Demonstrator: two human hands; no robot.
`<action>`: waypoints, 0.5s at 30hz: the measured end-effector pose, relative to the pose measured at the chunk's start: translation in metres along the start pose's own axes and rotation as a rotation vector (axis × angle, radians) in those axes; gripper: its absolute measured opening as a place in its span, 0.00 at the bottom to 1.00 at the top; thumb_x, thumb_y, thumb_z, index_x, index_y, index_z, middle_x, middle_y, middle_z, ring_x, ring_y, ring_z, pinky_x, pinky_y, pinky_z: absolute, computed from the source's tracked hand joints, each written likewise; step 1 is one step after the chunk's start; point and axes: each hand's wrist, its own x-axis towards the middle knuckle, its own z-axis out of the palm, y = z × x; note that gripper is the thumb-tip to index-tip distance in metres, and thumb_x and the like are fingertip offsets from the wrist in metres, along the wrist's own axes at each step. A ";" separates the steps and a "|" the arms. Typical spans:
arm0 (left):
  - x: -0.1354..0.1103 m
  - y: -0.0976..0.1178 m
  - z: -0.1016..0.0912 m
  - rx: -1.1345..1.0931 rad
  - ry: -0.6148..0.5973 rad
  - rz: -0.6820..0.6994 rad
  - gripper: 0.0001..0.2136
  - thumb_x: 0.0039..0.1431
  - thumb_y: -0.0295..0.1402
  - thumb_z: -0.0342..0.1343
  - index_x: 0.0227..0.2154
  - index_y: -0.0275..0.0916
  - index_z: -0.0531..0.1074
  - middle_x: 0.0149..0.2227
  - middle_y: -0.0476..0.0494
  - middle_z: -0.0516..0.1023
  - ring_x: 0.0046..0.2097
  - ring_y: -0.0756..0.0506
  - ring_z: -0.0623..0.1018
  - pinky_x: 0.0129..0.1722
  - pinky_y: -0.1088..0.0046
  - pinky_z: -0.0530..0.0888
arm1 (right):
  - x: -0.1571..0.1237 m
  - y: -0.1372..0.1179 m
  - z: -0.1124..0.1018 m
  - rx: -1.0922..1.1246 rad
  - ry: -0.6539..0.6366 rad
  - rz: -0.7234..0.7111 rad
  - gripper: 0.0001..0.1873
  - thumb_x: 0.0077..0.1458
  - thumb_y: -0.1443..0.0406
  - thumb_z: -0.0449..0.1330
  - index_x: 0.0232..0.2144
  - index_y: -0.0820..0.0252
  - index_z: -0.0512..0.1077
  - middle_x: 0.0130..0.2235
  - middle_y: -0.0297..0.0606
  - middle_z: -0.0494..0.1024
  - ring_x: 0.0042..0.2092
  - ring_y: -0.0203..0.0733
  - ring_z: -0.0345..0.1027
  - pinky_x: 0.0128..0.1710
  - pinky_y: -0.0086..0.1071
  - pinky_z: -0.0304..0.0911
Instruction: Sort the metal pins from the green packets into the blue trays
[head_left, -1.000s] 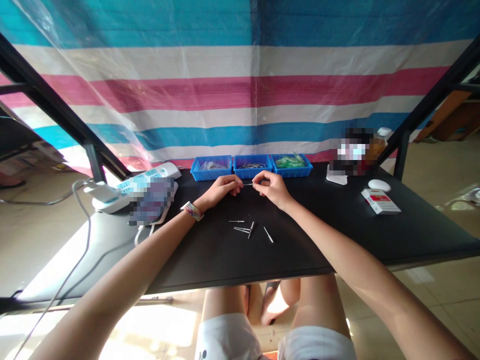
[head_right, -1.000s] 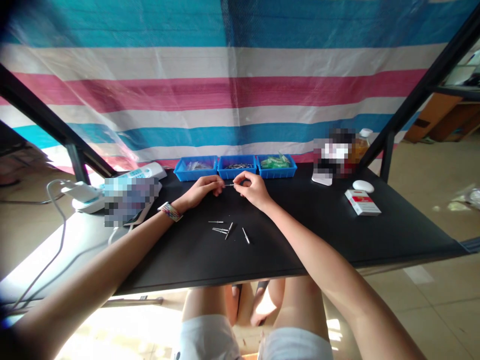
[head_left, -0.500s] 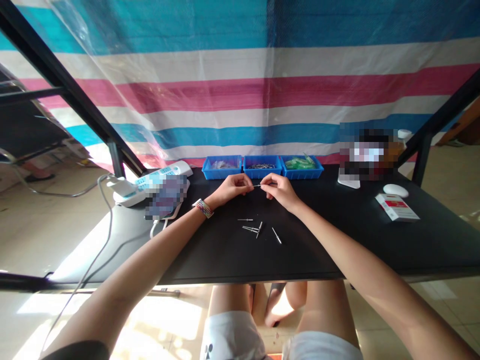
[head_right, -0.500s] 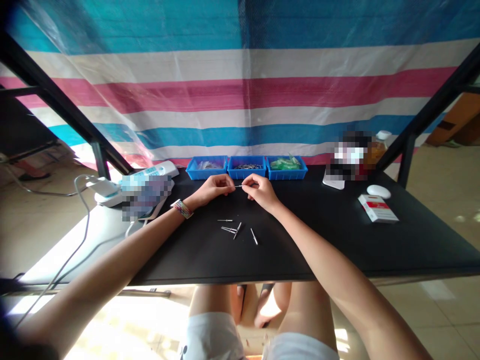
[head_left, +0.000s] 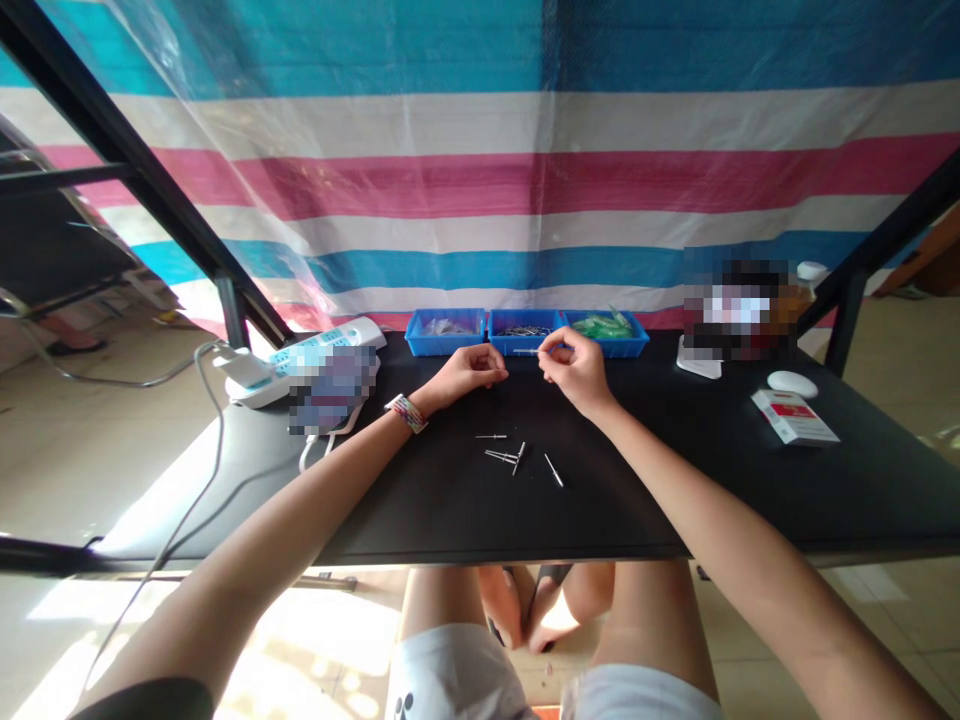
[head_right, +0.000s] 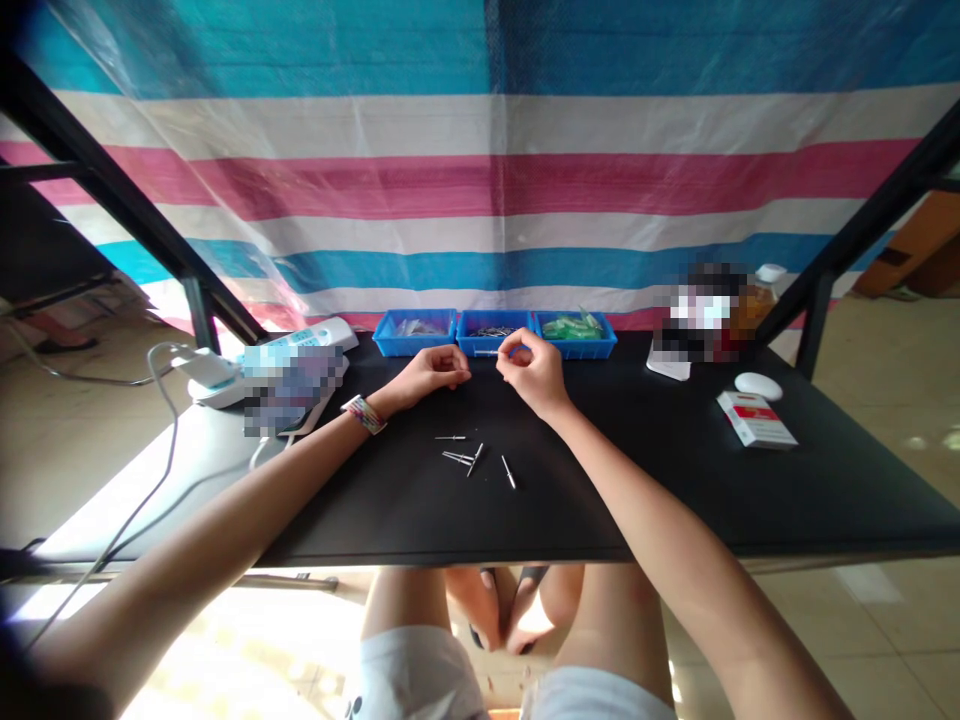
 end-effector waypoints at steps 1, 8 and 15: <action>0.000 -0.001 0.000 -0.010 -0.004 -0.004 0.16 0.53 0.42 0.71 0.32 0.36 0.74 0.26 0.50 0.74 0.28 0.51 0.73 0.30 0.75 0.68 | 0.003 -0.004 -0.005 -0.042 0.087 -0.055 0.08 0.55 0.60 0.65 0.31 0.55 0.70 0.23 0.30 0.70 0.25 0.38 0.69 0.25 0.31 0.65; 0.001 -0.007 -0.002 -0.064 -0.038 0.015 0.14 0.55 0.40 0.69 0.32 0.36 0.74 0.28 0.50 0.74 0.29 0.51 0.73 0.32 0.75 0.70 | 0.025 -0.016 -0.038 -0.299 0.524 -0.415 0.08 0.64 0.58 0.60 0.38 0.56 0.73 0.37 0.37 0.77 0.28 0.37 0.67 0.31 0.33 0.66; 0.001 -0.006 -0.002 -0.053 -0.042 0.003 0.14 0.55 0.40 0.69 0.33 0.35 0.73 0.28 0.50 0.74 0.29 0.52 0.73 0.32 0.76 0.70 | 0.028 0.009 -0.021 -0.683 0.168 -0.287 0.09 0.64 0.62 0.61 0.33 0.58 0.79 0.28 0.36 0.72 0.30 0.40 0.64 0.33 0.34 0.58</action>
